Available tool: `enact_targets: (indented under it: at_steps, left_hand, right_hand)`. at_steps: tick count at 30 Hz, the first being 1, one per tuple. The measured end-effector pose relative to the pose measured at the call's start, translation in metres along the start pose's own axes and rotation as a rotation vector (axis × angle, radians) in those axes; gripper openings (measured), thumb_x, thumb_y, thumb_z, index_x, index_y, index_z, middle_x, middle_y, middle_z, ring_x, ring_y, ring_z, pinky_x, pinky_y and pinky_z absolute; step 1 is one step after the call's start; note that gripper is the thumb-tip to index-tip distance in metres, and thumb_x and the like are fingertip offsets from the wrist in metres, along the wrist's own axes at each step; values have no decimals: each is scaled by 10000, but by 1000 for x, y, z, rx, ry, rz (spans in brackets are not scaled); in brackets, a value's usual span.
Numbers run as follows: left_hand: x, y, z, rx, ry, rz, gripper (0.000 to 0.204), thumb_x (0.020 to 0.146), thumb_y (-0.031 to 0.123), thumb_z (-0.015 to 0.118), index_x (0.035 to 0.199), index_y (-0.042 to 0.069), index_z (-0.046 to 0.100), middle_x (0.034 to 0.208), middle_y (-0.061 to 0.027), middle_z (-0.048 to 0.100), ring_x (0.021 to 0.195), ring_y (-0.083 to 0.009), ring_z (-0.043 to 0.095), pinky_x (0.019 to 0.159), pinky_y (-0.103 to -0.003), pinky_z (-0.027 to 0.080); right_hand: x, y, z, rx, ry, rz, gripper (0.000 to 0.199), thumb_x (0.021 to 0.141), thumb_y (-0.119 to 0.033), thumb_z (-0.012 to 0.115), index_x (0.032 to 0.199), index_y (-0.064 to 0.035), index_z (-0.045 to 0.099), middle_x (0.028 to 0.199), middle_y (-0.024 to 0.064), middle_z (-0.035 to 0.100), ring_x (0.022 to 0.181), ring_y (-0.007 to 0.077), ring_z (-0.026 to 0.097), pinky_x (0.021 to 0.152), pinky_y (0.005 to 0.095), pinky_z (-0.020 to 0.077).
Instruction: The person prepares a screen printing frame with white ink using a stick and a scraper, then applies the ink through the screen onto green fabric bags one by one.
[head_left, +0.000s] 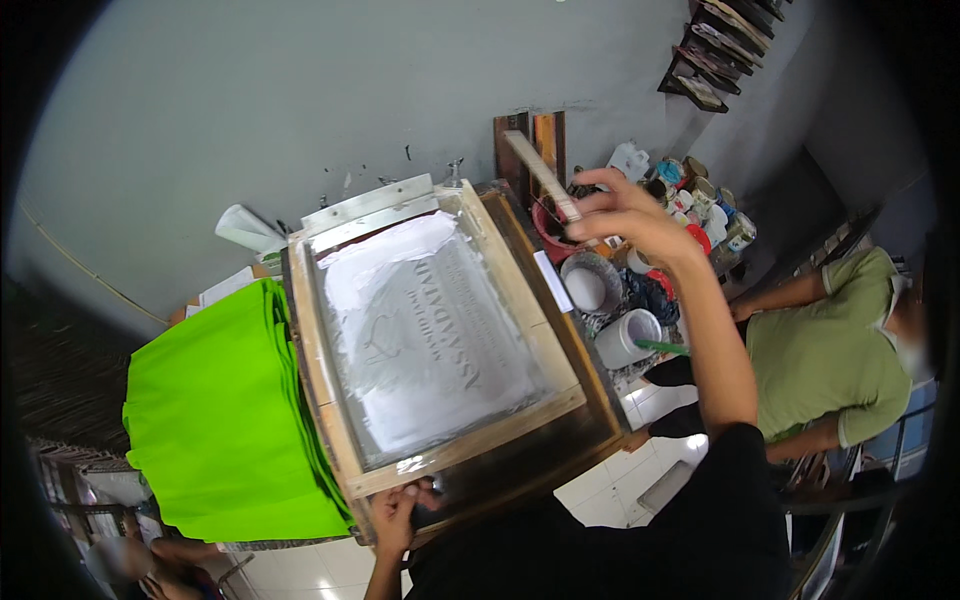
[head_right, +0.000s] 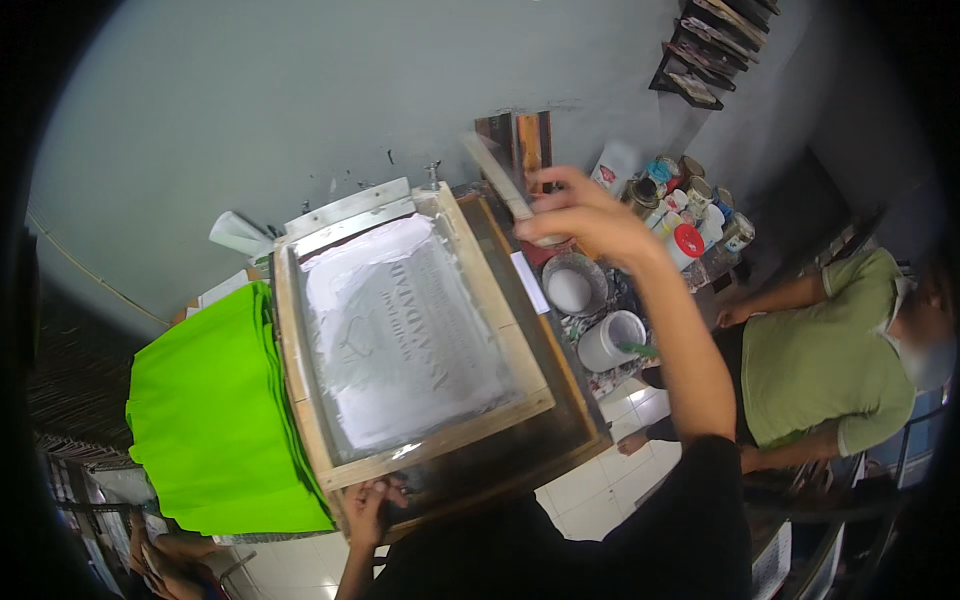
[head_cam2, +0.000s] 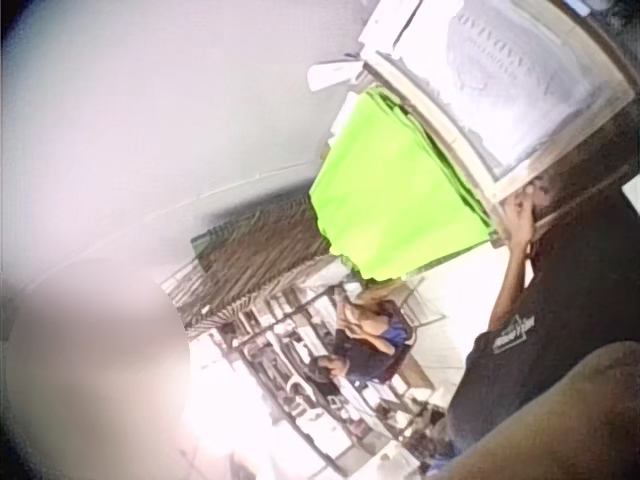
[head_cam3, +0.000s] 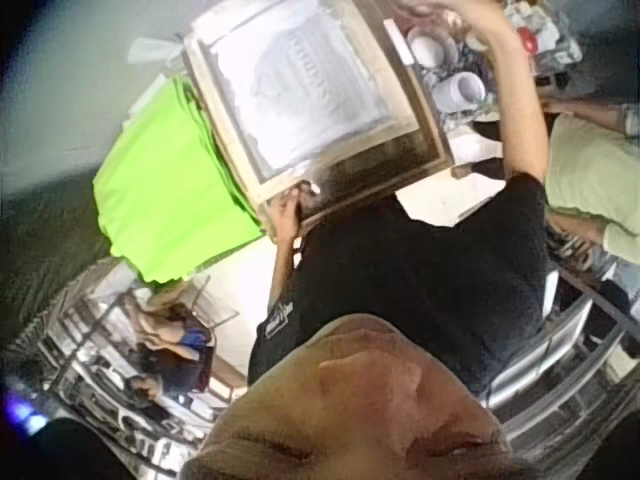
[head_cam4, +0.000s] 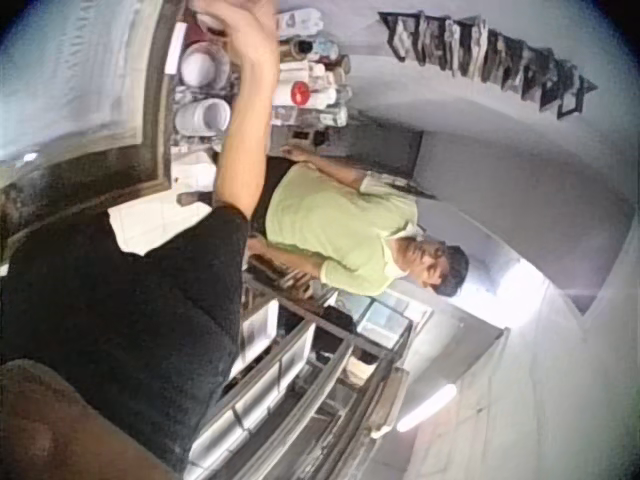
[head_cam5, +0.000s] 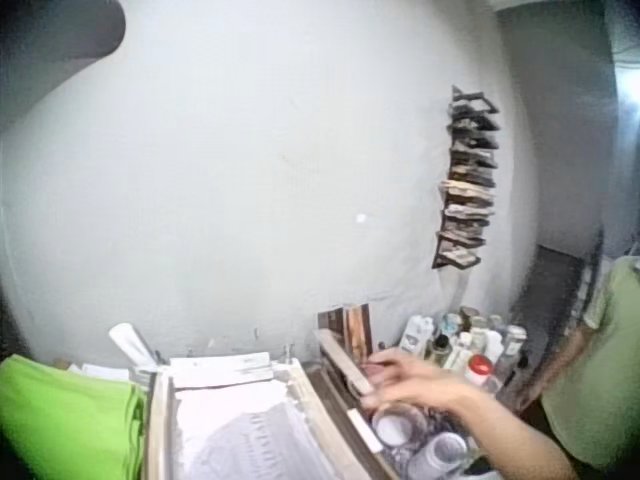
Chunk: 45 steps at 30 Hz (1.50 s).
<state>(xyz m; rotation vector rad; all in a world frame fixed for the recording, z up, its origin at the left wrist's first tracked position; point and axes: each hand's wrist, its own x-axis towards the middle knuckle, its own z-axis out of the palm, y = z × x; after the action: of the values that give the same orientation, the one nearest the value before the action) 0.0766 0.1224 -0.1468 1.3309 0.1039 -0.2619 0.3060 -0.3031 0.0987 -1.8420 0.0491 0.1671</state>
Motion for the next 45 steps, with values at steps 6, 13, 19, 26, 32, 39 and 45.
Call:
enact_targets:
  at_steps: [6, 13, 19, 26, 32, 39, 45]
  left_hand:
    - [2, -7, 21, -57, 152, 58, 186, 1003, 175, 623, 985, -10, 608, 905, -207, 694, 607, -243, 669, 555, -363, 568]
    - [-3, -13, 30, -12, 321, 131, 185, 1002, 155, 541, 1002, -30, 532, 753, -210, 634, 553, -286, 616, 540, -398, 549]
    - [-3, -15, 35, 2, 377, 163, 122, 965, 88, 517, 975, -34, 521, 681, -178, 599, 542, -291, 606, 537, -402, 535]
    - [-5, -13, 38, 15, 381, 134, 120, 939, 83, 551, 980, -28, 565, 708, -162, 639, 579, -274, 635, 573, -391, 534]
    - [-4, -5, 43, 32, 408, 71, 188, 940, 93, 561, 875, -76, 612, 664, -179, 645, 543, -266, 630, 553, -365, 529]
    - [-1, 0, 44, 81, 397, 19, 193, 987, 105, 613, 897, -62, 648, 722, -123, 674, 533, -175, 619, 507, -298, 501]
    - [-3, -2, 42, 69, 375, 22, 136, 982, 64, 628, 915, -51, 651, 647, -84, 644, 537, -141, 621, 495, -276, 488]
  right_hand:
    - [44, 210, -204, -602, 481, 184, 994, 616, -326, 909, 1367, 90, 409, 1144, 256, 676, 1063, 326, 677, 940, 381, 512]
    - [88, 321, -220, -815, 273, 299, 949, 611, -328, 898, 1325, 62, 409, 1203, 308, 644, 1144, 439, 636, 1003, 430, 502]
    - [109, 337, -201, -928, 269, 204, 977, 626, -359, 904, 1341, 70, 396, 1264, 331, 610, 1233, 468, 574, 1058, 465, 470]
    - [123, 336, -201, -938, 187, 333, 1108, 567, -351, 936, 1421, 93, 387, 1354, 300, 580, 1258, 423, 582, 1071, 446, 473]
    - [179, 164, -137, -966, 288, -399, 640, 882, -316, 742, 1340, 80, 535, 1325, 332, 585, 1245, 466, 559, 1058, 500, 443]
    - [256, 66, 113, -865, -24, -730, 650, 899, -337, 732, 1406, 8, 519, 1413, 235, 570, 1329, 405, 515, 1148, 481, 386]
    - [258, 57, 194, -1122, -19, -399, 604, 837, -357, 790, 1312, -41, 592, 1291, 189, 635, 1231, 405, 573, 1064, 523, 398]
